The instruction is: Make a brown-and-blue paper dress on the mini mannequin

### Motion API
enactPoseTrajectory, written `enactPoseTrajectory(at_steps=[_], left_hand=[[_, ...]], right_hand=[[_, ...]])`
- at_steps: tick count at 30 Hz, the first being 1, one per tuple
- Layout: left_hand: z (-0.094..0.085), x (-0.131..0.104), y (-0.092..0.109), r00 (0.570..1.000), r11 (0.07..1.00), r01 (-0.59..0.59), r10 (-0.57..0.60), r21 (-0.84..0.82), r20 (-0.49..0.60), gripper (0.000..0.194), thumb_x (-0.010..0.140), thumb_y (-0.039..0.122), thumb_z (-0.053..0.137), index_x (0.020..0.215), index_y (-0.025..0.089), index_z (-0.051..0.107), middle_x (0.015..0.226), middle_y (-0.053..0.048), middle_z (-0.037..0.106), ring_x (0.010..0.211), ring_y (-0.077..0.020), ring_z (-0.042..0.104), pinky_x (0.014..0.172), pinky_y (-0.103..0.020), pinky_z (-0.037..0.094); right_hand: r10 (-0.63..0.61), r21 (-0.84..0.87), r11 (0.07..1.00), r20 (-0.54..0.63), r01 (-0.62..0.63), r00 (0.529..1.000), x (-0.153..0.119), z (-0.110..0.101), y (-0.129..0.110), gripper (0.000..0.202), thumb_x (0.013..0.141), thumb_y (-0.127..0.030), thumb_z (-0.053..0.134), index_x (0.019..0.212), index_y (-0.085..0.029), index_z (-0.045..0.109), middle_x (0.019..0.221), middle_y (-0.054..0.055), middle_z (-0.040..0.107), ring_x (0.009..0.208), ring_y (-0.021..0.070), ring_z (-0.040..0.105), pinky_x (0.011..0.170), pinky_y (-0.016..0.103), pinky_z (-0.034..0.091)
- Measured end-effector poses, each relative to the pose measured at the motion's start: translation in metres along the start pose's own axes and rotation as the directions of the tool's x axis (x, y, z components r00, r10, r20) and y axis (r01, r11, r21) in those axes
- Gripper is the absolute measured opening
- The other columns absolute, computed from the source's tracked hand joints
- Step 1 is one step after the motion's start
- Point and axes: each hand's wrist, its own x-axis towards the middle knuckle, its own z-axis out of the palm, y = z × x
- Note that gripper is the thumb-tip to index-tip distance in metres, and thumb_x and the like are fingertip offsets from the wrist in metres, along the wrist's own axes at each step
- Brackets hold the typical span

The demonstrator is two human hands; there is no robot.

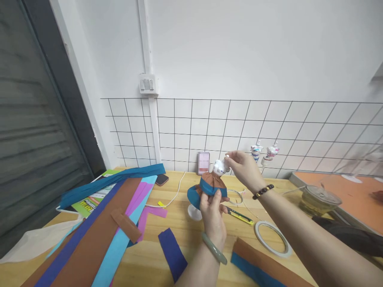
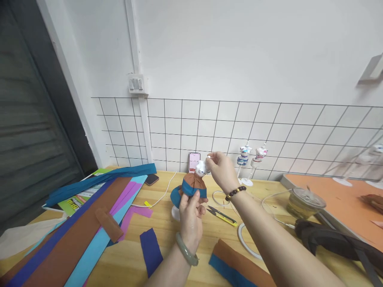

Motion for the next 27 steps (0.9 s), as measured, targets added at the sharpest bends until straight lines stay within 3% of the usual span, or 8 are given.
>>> enactPoseTrajectory(at_steps=[7,12,18,27], left_hand=[[0.004,-0.005,0.003,0.996,0.999,-0.01,0.014,-0.046,0.09,0.025,0.069,0.031,0.073,0.084,0.015,0.062,0.061,0.004,0.046,0.049,-0.0039,0.041,0.043,-0.015,0.033],[0.008,-0.009,0.01,0.997,0.988,0.05,-0.041,-0.145,0.065,0.027,0.078,0.042,0.063,0.081,0.016,0.055,0.063,0.003,0.046,0.05,-0.0056,0.043,0.039,-0.015,0.029],[0.012,-0.009,0.016,0.991,0.976,0.128,-0.131,-0.173,-0.002,0.028,0.069,0.03,0.073,0.083,0.017,0.052,0.064,0.005,0.043,0.049,-0.0045,0.044,0.038,-0.014,0.025],[0.012,-0.015,0.008,0.993,0.973,0.12,-0.121,-0.196,0.007,0.025,0.068,0.027,0.073,0.079,0.015,0.055,0.061,0.005,0.043,0.048,-0.0037,0.041,0.039,-0.013,0.026]], right_hand=[[0.003,0.012,1.0,0.001,-0.003,1.0,0.0,-0.001,0.005,0.017,0.089,-0.029,0.056,0.094,-0.014,0.061,0.084,0.0,0.064,0.07,0.0124,0.062,0.065,0.031,0.052],[-0.022,0.038,0.999,0.009,0.022,1.0,-0.002,-0.003,0.007,0.015,0.089,-0.028,0.057,0.091,-0.014,0.06,0.08,0.0,0.065,0.07,0.0127,0.063,0.067,0.031,0.052],[-0.026,0.027,0.999,0.012,0.025,1.0,-0.003,-0.004,0.01,0.014,0.088,-0.027,0.058,0.091,-0.014,0.061,0.078,-0.001,0.066,0.069,0.0132,0.063,0.068,0.032,0.051],[-0.074,-0.003,0.997,0.023,0.074,0.997,0.007,-0.006,0.008,0.011,0.086,-0.022,0.054,0.092,-0.015,0.059,0.077,0.002,0.068,0.068,0.0149,0.064,0.063,0.029,0.05]])
